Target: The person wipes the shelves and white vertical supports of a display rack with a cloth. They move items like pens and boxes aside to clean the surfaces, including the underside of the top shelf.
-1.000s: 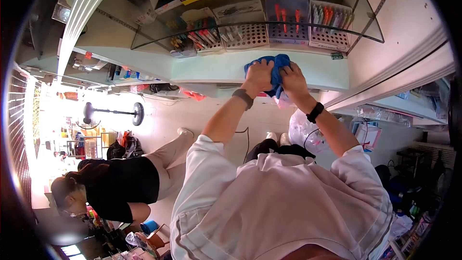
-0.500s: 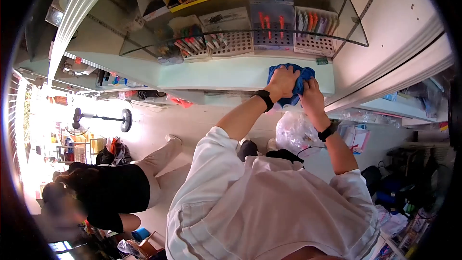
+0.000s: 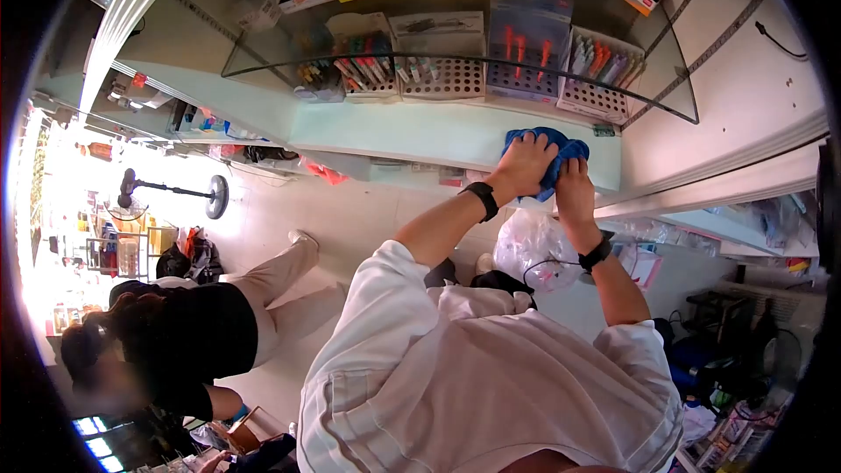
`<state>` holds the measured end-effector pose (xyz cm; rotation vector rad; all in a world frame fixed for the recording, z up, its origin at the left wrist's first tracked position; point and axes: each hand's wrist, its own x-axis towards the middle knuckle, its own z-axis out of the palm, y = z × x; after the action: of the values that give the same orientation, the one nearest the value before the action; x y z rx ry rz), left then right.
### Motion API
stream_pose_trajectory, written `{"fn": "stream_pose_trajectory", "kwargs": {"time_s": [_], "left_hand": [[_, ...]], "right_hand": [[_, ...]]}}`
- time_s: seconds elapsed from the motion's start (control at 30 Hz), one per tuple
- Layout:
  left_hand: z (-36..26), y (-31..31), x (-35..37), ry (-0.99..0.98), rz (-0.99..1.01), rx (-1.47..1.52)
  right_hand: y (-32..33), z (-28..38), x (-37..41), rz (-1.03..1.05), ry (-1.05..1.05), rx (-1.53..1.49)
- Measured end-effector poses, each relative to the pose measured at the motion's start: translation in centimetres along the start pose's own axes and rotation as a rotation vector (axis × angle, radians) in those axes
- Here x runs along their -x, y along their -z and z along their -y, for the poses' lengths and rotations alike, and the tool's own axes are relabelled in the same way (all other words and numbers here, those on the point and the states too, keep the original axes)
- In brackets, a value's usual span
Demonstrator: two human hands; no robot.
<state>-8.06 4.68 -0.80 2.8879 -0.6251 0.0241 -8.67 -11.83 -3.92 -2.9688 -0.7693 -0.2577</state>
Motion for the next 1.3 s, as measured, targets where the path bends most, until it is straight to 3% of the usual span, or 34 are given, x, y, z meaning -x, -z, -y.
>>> {"fn": "stream_pose_trajectory", "kwargs": {"time_s": [0.27,0.57,0.8,0.93,1.07,1.17,1.3], "left_hand": [[3.2,0.8,2.0,-0.009,-0.015,0.049],[12.2,2.6,9.3,0.065,-0.14,0.101],[22.2,4.6,18.5,0.234,-0.315,0.193],[26.7,5.9,23.2,0.372,-0.374,0.228],[30.4,5.9,26.8,0.526,-0.489,0.175],[31.3,6.6,28.4,0.611,-0.489,0.118],[31.3,6.4,27.7,0.578,-0.448,0.018]], "right_hand": [[-0.2,2.7,-1.3,-0.062,0.057,-0.021],[-1.2,12.0,-6.1,-0.096,0.212,-0.02],[-0.8,23.8,-11.9,0.011,0.415,-0.027],[-2.4,30.2,-15.2,-0.096,0.505,-0.102],[-1.8,36.1,-18.1,0.04,0.51,-0.256],[-2.1,38.5,-19.0,-0.032,0.536,-0.332],[-2.9,37.6,-18.2,-0.093,0.545,-0.393]]}}
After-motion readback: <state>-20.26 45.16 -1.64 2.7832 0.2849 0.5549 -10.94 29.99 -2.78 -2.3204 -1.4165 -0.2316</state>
